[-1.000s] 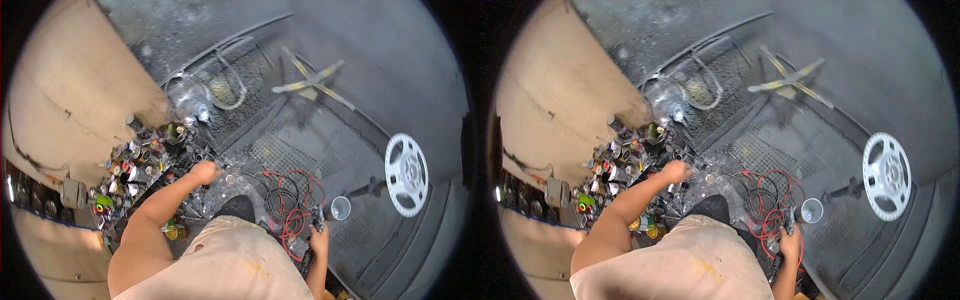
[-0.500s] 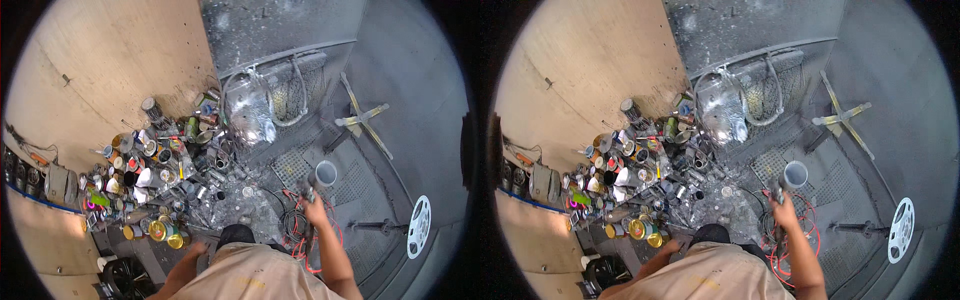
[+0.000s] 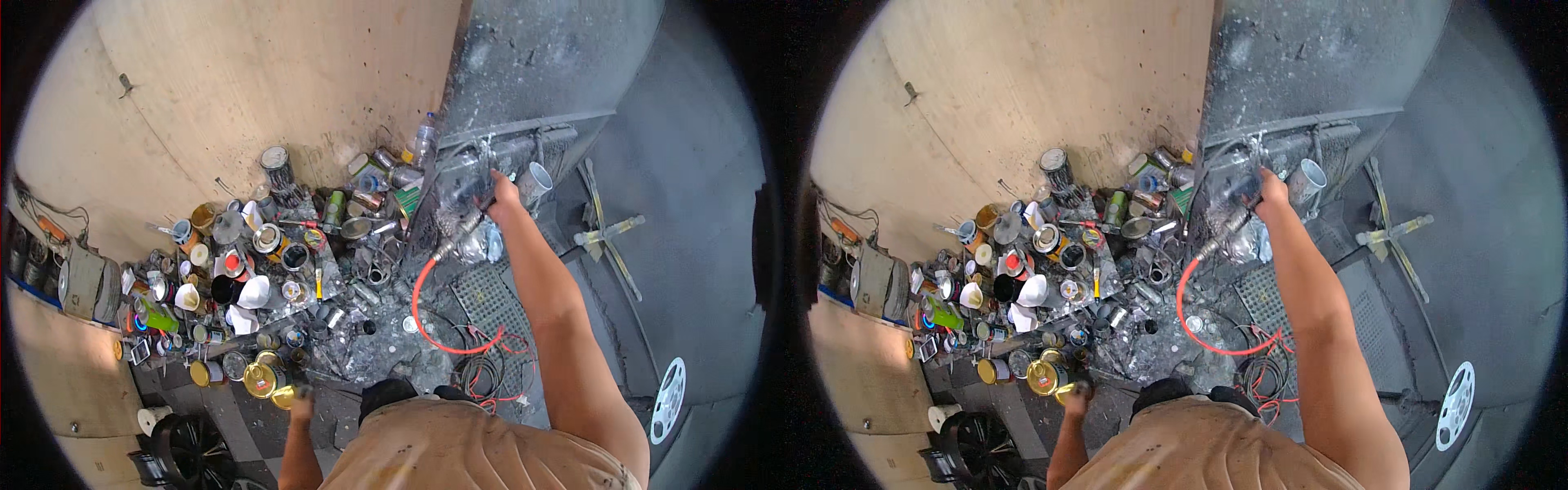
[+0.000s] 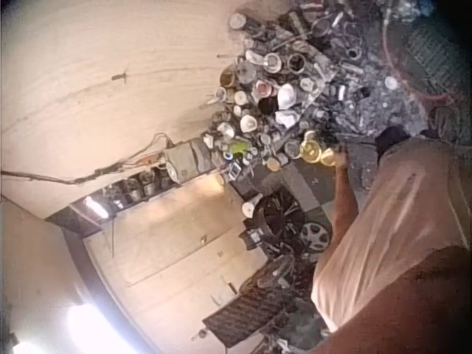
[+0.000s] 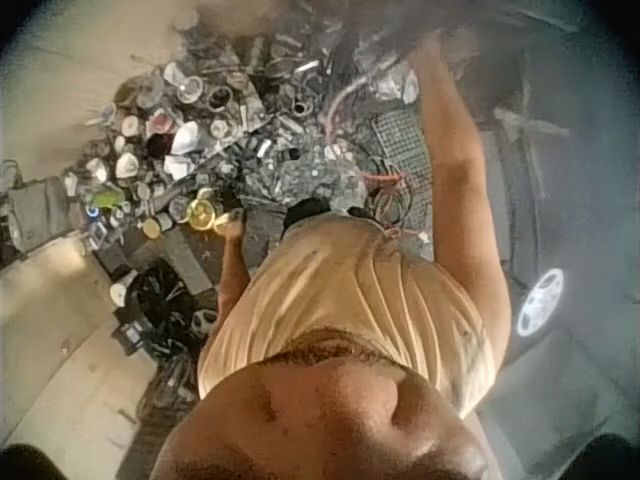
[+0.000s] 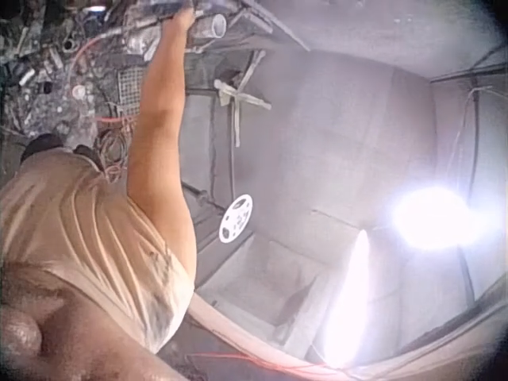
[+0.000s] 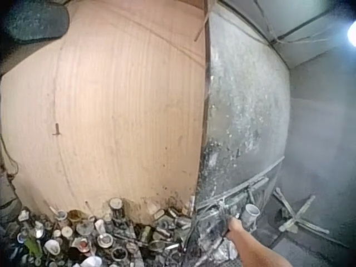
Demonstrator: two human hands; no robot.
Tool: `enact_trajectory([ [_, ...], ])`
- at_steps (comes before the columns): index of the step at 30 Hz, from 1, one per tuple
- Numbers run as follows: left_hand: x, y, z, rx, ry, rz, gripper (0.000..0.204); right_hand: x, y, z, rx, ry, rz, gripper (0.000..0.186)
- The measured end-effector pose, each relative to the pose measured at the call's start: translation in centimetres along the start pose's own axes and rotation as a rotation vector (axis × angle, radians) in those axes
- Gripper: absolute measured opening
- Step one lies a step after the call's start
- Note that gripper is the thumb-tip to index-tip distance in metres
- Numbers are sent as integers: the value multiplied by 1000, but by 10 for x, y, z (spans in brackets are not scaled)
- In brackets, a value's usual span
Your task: Applying silver spray paint to an automotive wheel rim inside a painting booth.
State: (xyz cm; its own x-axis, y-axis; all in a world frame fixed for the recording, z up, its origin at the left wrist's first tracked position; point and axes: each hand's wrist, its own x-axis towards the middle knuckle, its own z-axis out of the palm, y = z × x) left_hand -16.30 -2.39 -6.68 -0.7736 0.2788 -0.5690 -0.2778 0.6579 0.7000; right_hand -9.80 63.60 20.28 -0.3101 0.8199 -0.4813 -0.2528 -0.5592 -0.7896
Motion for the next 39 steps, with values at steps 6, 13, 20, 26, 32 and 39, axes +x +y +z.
enact_trajectory([
  [6,-63,-67,39,352,-533,-190,40,24,1,56,70,52,51,57],
  [13,-61,-126,12,300,-397,-373,45,60,14,59,119,386,-143,92],
  [20,10,1,-1,950,-564,392,32,51,74,0,-562,429,-519,77],
  [26,55,186,55,723,-563,126,24,-44,77,-58,-687,-11,-889,63],
  [32,14,269,130,1032,-939,440,34,-208,173,-243,-908,-120,-481,50],
  [39,-39,250,254,1407,-1242,978,47,-430,320,-429,-1339,125,559,40],
])
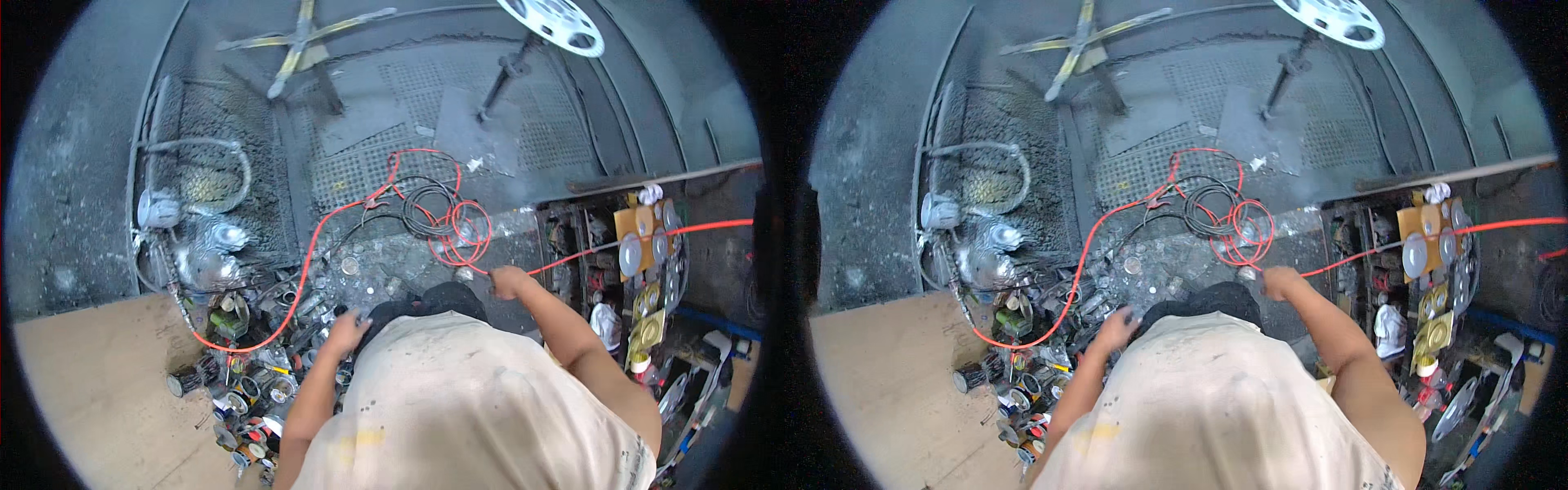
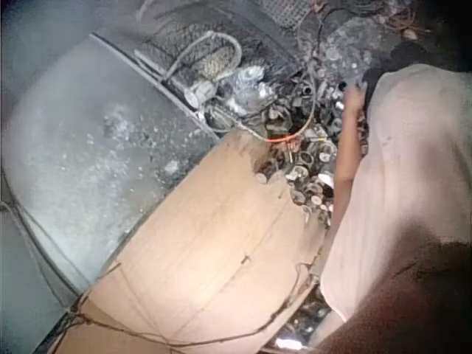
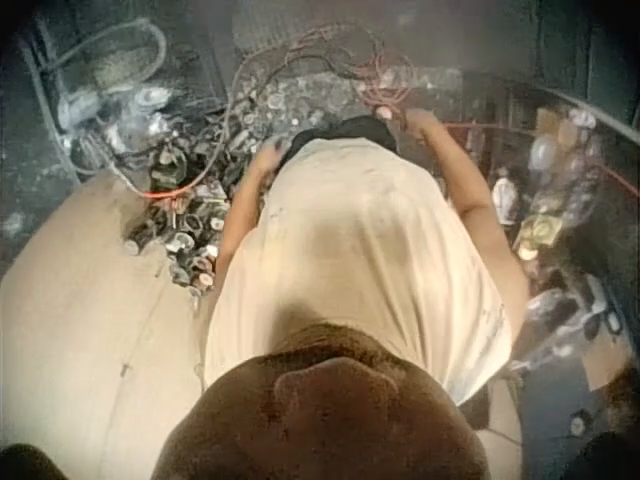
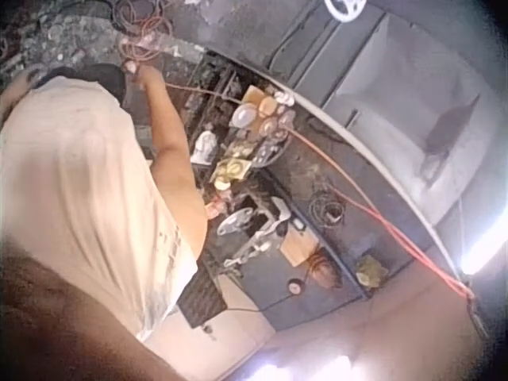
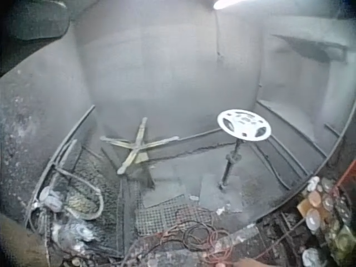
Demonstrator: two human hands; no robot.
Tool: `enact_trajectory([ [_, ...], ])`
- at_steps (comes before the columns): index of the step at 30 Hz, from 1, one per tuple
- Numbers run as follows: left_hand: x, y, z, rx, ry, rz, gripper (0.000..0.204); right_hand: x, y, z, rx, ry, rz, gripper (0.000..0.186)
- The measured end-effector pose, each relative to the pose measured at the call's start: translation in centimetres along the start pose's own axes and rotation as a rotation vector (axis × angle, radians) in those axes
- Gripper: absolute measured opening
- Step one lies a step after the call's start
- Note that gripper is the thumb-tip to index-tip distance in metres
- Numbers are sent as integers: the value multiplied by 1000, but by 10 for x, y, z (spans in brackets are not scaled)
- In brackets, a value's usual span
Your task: Applying silver spray paint to an automotive wheel rim inside a painting booth.
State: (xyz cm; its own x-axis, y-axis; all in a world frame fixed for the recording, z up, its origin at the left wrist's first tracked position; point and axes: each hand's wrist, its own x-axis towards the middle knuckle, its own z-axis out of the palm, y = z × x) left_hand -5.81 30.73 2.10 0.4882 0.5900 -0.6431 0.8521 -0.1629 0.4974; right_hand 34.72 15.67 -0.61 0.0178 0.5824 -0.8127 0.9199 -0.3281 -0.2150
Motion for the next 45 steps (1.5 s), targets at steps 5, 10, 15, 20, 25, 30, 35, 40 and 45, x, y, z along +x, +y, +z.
enact_trajectory([
  [5,50,107,-15,41,-157,114,48,-58,54,75,785,440,140,48],
  [10,107,138,20,183,-188,239,43,-83,72,134,1266,471,331,54],
  [15,120,141,38,283,-177,187,43,-108,91,178,1073,530,406,54],
  [20,100,148,27,221,-194,79,41,-95,126,190,1281,437,431,44],
  [25,112,110,18,297,-242,-34,50,-61,144,136,1435,554,453,39],
  [30,145,98,18,292,-198,-70,48,-40,136,78,1357,513,355,46],
  [35,170,122,6,93,-265,-39,47,-17,148,48,1144,438,394,49],
  [40,175,108,-2,-65,-128,-15,48,10,168,2,888,370,242,42],
  [45,100,110,27,-369,-123,-341,49,56,173,-58,729,190,160,36],
])
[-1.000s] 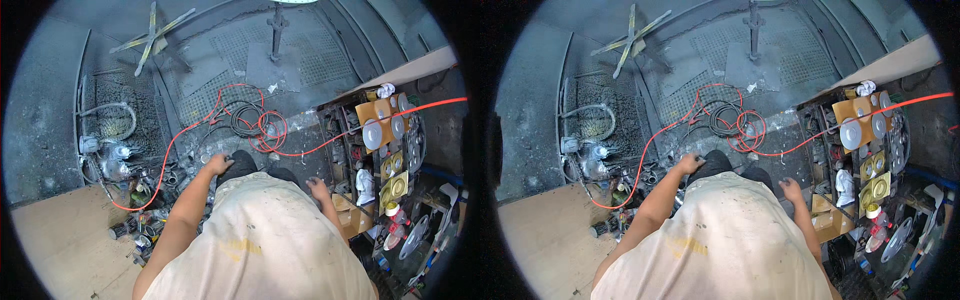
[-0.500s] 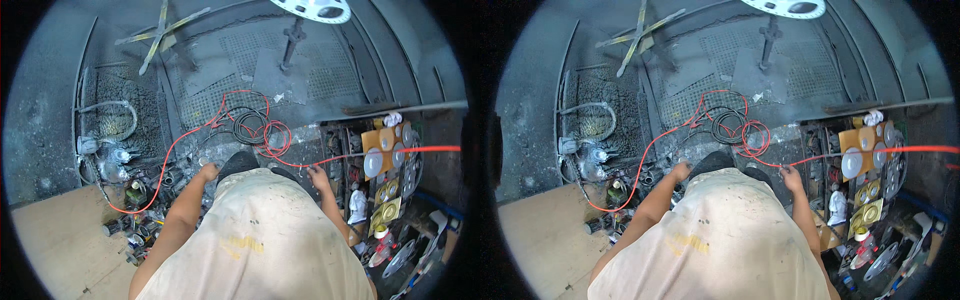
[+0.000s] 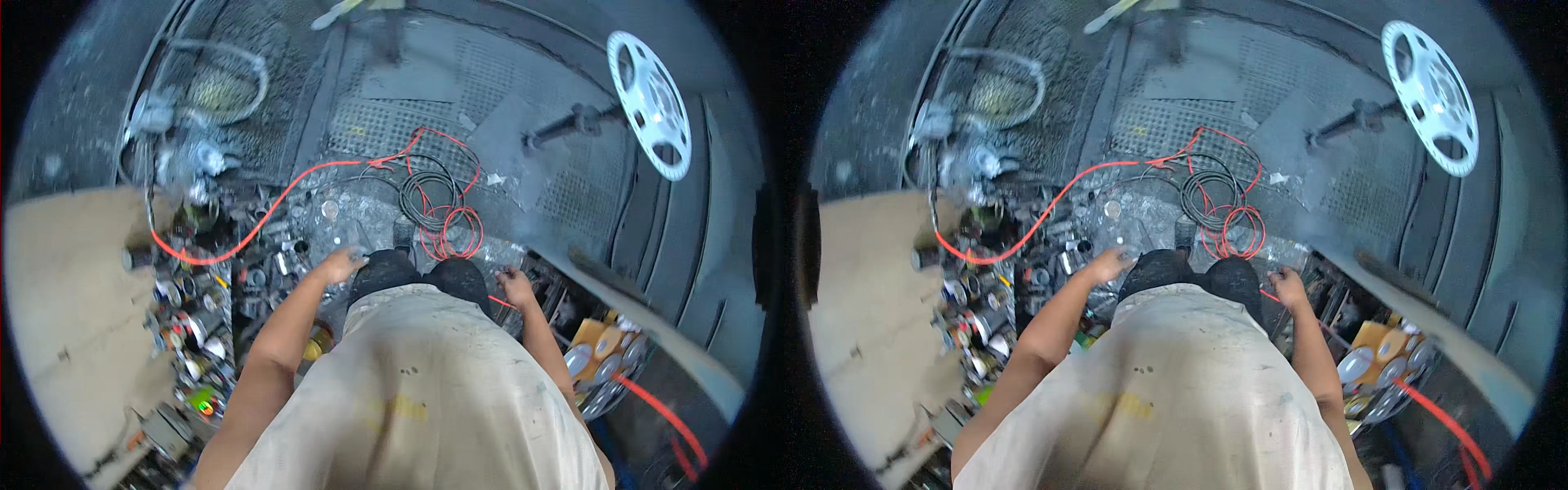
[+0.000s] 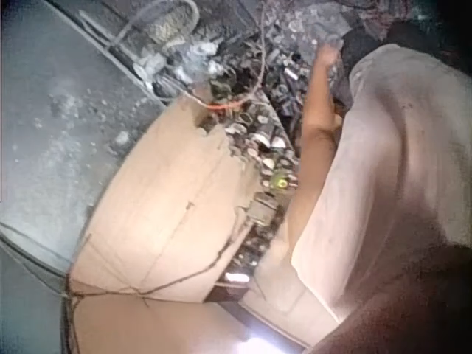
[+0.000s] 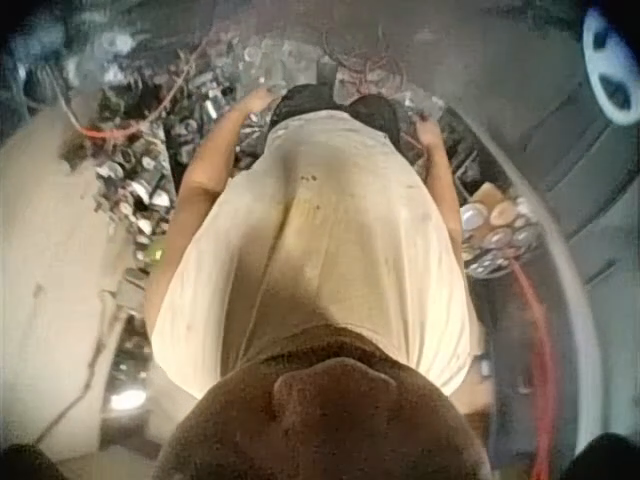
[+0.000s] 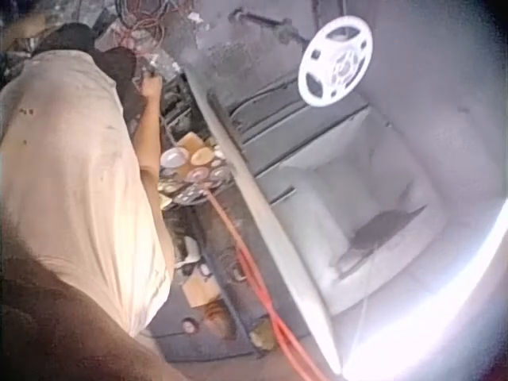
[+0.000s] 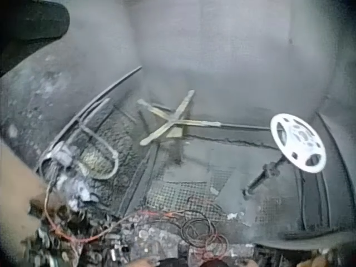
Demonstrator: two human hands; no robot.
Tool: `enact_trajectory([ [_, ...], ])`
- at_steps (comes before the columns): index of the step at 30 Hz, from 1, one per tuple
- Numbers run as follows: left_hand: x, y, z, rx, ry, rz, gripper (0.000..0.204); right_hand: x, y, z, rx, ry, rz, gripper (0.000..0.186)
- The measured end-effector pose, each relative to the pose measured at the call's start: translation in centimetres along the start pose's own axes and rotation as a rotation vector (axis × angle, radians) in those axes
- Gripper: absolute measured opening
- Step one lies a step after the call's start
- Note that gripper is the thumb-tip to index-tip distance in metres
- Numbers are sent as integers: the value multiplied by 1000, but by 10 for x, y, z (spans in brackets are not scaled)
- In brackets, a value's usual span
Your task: Applying silver spray paint to an automotive wheel rim inside a painting booth.
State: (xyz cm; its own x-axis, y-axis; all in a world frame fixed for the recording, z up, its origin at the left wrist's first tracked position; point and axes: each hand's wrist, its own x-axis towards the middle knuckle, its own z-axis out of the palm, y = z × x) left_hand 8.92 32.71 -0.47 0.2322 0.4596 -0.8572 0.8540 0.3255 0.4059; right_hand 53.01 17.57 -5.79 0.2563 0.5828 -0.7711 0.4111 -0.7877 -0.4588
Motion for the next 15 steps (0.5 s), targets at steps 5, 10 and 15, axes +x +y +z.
enact_trajectory([
  [5,-81,-82,122,-48,136,-283,49,84,-1,0,-5,-226,-68,49],
  [10,-197,-109,258,152,-126,-329,47,151,12,21,-367,-345,-60,56],
  [15,-226,-105,312,-88,-112,-433,45,162,-7,66,-485,-453,-132,52],
])
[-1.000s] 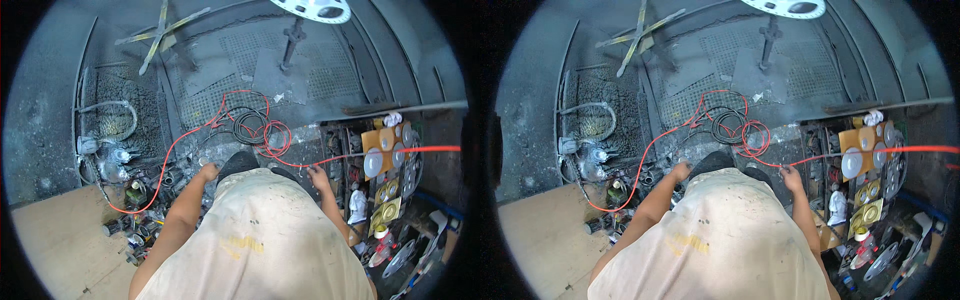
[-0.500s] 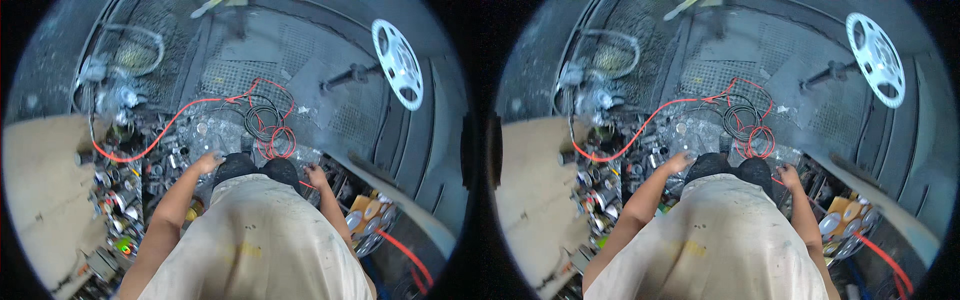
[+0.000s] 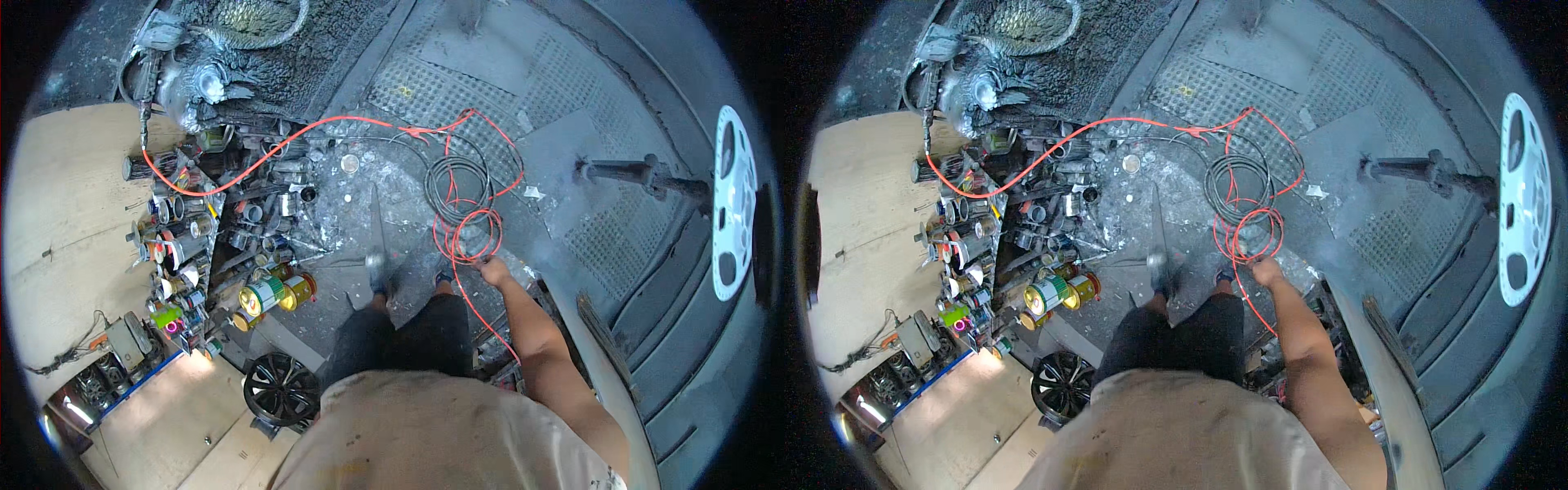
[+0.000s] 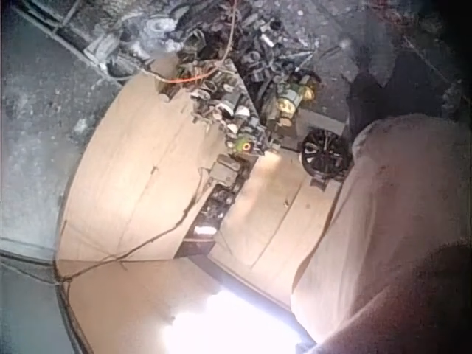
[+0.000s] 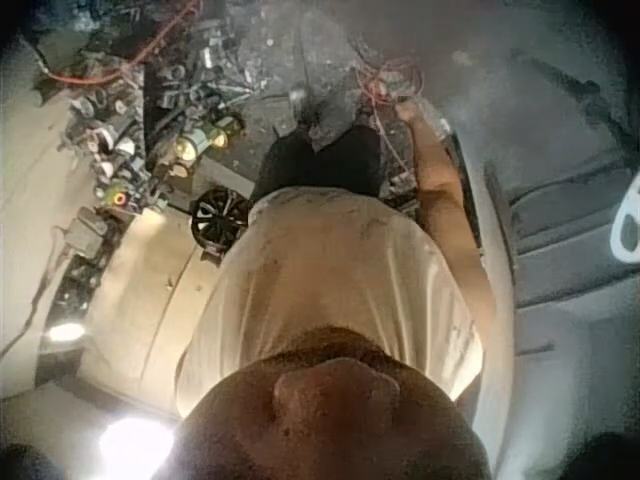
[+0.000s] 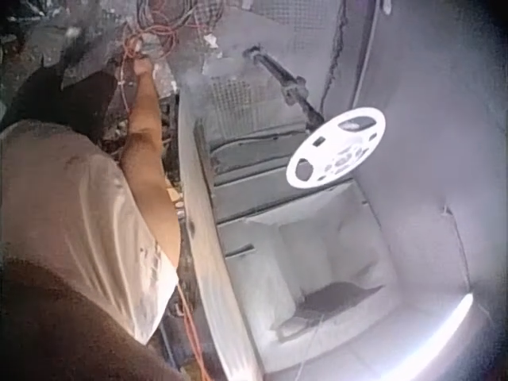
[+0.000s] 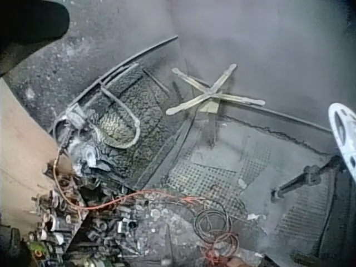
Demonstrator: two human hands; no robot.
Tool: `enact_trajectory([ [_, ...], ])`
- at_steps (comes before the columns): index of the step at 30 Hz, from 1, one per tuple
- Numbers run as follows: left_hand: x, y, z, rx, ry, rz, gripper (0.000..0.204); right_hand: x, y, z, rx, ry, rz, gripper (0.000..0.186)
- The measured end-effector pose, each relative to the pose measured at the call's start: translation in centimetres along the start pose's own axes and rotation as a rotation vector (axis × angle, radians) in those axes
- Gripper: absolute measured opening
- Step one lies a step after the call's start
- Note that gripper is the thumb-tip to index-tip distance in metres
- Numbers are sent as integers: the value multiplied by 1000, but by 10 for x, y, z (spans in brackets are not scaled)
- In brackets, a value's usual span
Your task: Applying silver spray paint to an automotive wheel rim inside a painting booth.
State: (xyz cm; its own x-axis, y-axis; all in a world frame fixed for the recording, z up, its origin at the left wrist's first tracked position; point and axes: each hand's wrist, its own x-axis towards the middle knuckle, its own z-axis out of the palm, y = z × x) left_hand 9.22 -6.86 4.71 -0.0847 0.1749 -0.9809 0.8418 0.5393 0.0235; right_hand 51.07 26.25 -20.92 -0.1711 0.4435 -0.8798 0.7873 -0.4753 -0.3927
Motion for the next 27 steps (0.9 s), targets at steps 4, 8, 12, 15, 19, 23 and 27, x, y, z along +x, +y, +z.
enact_trajectory([
  [4,-7,-15,16,-157,-27,-65,43,46,-18,21,-106,-24,-89,50],
  [8,-1,-31,15,-296,-52,-114,41,121,-12,37,-125,-63,-81,52],
  [12,3,-50,22,-455,-70,-186,39,176,-44,38,0,-105,-49,52],
  [15,3,-58,34,-582,-107,-235,38,222,-41,58,125,57,-101,53],
  [19,-13,-62,54,-764,-132,-321,36,257,-52,67,-76,-24,1,79],
  [23,-30,-60,65,-935,-139,-383,34,279,-39,85,-162,69,-40,89],
  [27,-34,-53,69,-1100,-122,-409,32,287,-37,76,-307,-68,-24,97],
])
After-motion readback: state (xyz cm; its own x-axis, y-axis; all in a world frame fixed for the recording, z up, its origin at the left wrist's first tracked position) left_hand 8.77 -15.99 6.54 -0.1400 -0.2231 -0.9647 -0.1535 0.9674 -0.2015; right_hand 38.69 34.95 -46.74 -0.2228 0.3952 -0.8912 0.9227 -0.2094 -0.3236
